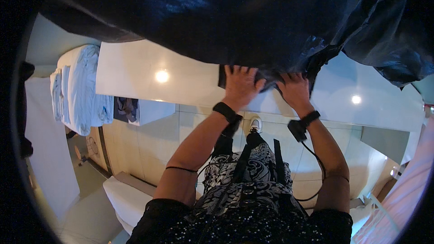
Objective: The person folds a white duvet on a bed and places it on a nearby cabinet. Then, using a dark cloth, they wipe the surface of the cabinet and a white countertop, moving items aside as needed.
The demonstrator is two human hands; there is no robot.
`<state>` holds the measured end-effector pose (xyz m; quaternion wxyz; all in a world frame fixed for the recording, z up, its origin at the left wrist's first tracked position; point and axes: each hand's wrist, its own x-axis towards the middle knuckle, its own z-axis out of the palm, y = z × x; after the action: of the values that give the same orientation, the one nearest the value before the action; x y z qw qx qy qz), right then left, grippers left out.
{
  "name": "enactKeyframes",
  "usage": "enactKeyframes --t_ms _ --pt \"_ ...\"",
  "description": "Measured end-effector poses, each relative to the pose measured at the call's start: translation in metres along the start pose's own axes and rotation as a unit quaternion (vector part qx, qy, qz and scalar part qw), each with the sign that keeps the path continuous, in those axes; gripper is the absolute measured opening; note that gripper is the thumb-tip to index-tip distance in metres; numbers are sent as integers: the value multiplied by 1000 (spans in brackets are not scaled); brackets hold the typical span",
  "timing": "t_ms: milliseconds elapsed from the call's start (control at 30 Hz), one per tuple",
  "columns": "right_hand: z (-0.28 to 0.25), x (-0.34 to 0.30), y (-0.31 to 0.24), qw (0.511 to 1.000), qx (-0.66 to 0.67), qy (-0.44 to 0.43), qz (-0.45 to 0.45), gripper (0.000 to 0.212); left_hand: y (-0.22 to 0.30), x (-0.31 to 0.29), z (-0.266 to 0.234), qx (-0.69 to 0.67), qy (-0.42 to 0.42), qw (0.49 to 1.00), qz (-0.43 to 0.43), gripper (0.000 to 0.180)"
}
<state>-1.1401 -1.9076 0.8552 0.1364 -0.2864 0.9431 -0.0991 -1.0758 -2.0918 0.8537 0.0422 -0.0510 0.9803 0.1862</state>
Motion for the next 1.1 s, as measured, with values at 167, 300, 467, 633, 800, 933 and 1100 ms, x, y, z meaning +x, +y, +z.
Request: enactKeyframes --t_ms 167,300,467,633,800,933,1100 --pt "24 -65 31 984 -91 124 -85 61 31 -47 23 -37 93 991 89 66" --pt "24 -84 27 982 -87 116 -118 74 31 -79 21 -69 82 990 94 63" --pt "28 -85 17 979 -112 98 -138 92 14 -93 15 -59 86 991 81 67" --pt "21 -57 -15 972 -123 55 -192 98 -23 -101 14 -47 126 990 46 74" --pt "35 -27 -84 970 -96 50 -220 97 -90 -116 -8 -2 156 988 -15 67" --pt "42 -3 -147 970 -66 29 -234 94 -144 -130 -27 21 161 984 -74 79" --pt "53 23 -213 960 -68 26 -269 95 -208 -139 -55 38 176 980 -91 85"
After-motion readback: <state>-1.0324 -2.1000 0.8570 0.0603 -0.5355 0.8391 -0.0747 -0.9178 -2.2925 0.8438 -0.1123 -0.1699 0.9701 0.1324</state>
